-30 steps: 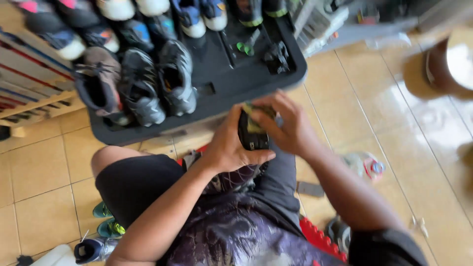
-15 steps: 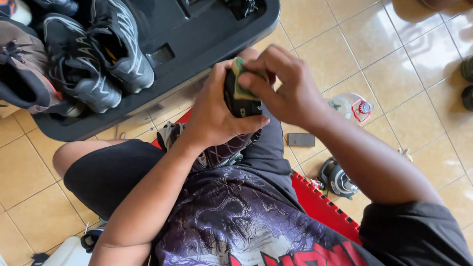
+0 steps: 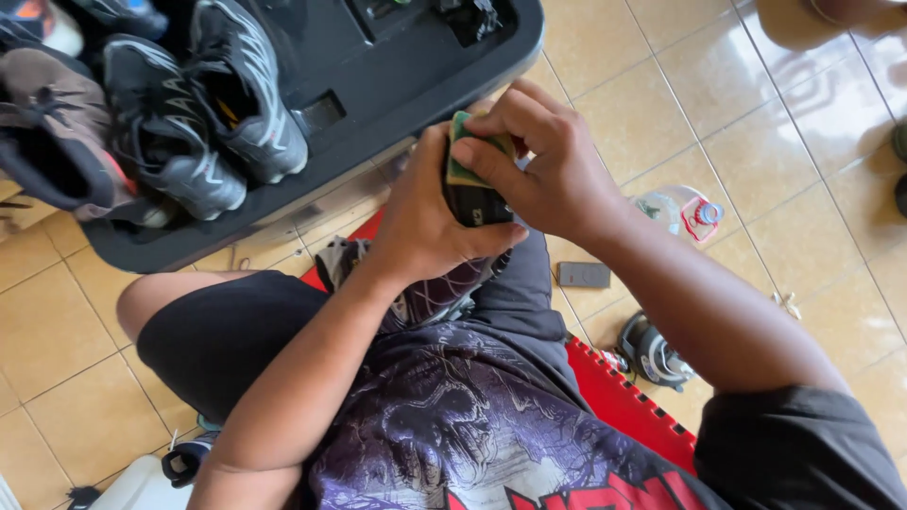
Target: The person sits on the floor and scrubs a purple and black shoe with a sponge. They place the shoe on the floor and pick up a black and green shoe, scrubbing it with the same sponge. The person then picks up the purple shoe again and continues scrubbing it.
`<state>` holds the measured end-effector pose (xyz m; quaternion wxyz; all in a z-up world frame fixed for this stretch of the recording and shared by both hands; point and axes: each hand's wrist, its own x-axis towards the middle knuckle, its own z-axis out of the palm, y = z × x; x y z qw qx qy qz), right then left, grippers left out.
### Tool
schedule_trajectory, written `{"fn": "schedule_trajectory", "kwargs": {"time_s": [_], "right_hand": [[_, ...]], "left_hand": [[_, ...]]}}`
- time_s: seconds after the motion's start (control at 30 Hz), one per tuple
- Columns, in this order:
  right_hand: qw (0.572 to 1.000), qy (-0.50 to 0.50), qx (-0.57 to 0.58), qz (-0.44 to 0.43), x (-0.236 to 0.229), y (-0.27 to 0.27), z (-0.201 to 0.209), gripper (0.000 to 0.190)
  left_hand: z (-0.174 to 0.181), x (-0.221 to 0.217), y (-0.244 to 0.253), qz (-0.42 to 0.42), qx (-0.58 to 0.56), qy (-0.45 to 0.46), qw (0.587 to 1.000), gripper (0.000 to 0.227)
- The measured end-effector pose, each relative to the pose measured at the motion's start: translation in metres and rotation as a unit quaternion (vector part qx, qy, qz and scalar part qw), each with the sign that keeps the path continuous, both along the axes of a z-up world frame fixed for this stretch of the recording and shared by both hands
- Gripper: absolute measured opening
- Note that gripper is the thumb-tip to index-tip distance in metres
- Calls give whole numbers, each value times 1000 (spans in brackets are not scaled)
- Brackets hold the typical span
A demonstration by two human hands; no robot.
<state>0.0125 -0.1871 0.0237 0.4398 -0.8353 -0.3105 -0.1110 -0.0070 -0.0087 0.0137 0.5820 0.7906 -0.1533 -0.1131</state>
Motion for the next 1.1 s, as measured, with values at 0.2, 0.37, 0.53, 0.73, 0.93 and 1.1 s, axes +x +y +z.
{"fn": "schedule_trajectory", "kwargs": {"time_s": [0.2, 0.37, 0.53, 0.73, 0.93, 1.1], "right_hand": [[995, -47, 6, 87, -22, -11, -17, 23], [993, -68, 35, 88, -21, -16, -38, 18], [994, -47, 101, 16, 7, 4, -36, 24], [978, -189, 19, 84, -37, 13, -30, 12], [978, -188, 48, 82, -38, 16, -50, 17], [994, -2, 97, 41, 5, 41, -15, 19]], "left_hand": [[-21, 7, 16, 0, -24, -43, 999, 98], [-28, 2, 21, -35, -5, -79, 996, 123], [-21, 0, 19, 14, -47, -6, 999, 130], [-37, 4, 45, -4, -60, 11, 998, 145], [-60, 1, 52, 1, -134, -18, 991, 142], [-42, -16, 49, 7, -174, -14, 985, 142]]}}
